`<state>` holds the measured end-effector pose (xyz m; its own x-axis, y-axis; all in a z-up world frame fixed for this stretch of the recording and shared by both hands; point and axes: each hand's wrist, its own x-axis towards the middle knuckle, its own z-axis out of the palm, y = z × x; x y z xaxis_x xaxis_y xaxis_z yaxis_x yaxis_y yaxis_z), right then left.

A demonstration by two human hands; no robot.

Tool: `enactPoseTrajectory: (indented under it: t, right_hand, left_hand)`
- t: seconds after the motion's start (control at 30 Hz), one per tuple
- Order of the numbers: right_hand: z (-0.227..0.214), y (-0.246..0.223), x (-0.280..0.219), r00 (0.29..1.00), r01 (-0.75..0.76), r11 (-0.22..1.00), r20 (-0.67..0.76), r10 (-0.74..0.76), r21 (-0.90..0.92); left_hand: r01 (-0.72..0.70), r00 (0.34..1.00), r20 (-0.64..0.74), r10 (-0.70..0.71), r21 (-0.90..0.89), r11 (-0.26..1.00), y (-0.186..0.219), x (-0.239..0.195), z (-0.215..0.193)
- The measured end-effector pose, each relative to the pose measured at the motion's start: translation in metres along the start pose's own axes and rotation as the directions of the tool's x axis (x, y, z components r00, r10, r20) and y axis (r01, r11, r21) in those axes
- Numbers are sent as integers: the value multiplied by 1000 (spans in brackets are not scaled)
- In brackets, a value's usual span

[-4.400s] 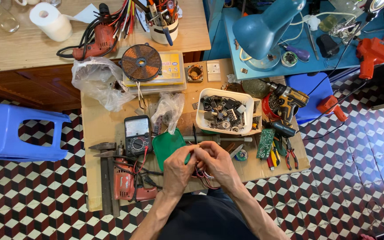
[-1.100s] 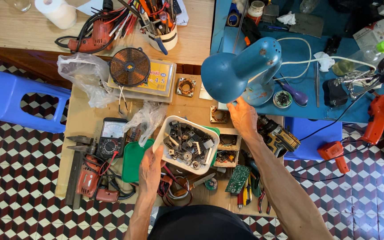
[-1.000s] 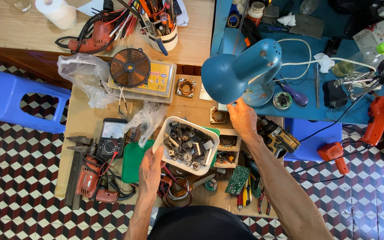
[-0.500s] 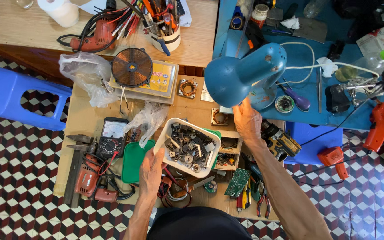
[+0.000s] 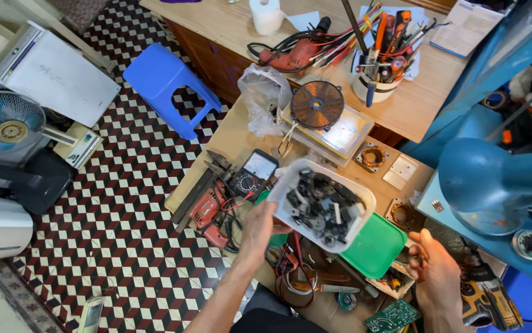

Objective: The person works at a cluttered electronics workbench, handling small components and a circuit board. They use a magnifying glass to inspect a component, then use pliers to trim leads on the board. Finally, they use a heat gun on the circuit board.

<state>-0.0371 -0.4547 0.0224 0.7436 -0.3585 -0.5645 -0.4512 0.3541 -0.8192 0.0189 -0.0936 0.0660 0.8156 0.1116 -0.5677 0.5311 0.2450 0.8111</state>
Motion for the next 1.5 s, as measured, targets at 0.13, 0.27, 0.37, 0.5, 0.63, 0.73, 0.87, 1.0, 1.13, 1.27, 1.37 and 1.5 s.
enactPoseTrajectory:
  t: [0.13,0.27,0.37,0.5,0.63,0.73,0.87,1.0,1.13,1.27,1.37,1.5]
  right_hand:
    - [11,19,-29,984,-169,967,87,155,191]
    - [31,45,-54,986,-135,971,124,111,199]
    - [52,57,-68,977,-208,956,9,211,207]
    - [80,71,-100,934,-185,956,-262,243,229]
    - [110,78,-130,941,-89,952,-288,177,294]
    - [123,79,-147,954,22,940,-287,82,342]
    - [135,51,-141,951,173,912,-303,-57,371]
    - [146,24,-139,951,163,920,-305,-51,356]
    - [150,10,-133,960,191,938,-253,-118,289]
    - [138,8,-128,970,225,938,-156,-189,265]
    - [119,12,-124,976,218,917,-95,-198,333]
    - [92,17,-115,980,197,911,-60,-188,363]
  left_hand:
    - [-106,978,-176,110,35,994,39,43,-79]
    - [-246,944,-190,270,142,959,71,133,-152]
    - [-107,939,-294,177,239,965,73,211,-184]
    - [0,954,-289,75,251,968,54,300,-213]
    - [91,979,-200,-35,276,957,38,356,-222]
    - [21,1000,4,-23,246,969,29,359,-220]
    - [98,993,-109,-48,514,852,42,326,-210]
    - [-262,937,-12,348,633,729,56,230,-155]
    - [-158,899,438,17,287,945,29,87,-57]
    - [-60,758,653,-18,98,993,-6,-7,30]
    - [186,725,678,-123,-21,982,-24,-30,66]
    - [143,797,591,-128,22,990,-42,-45,87]
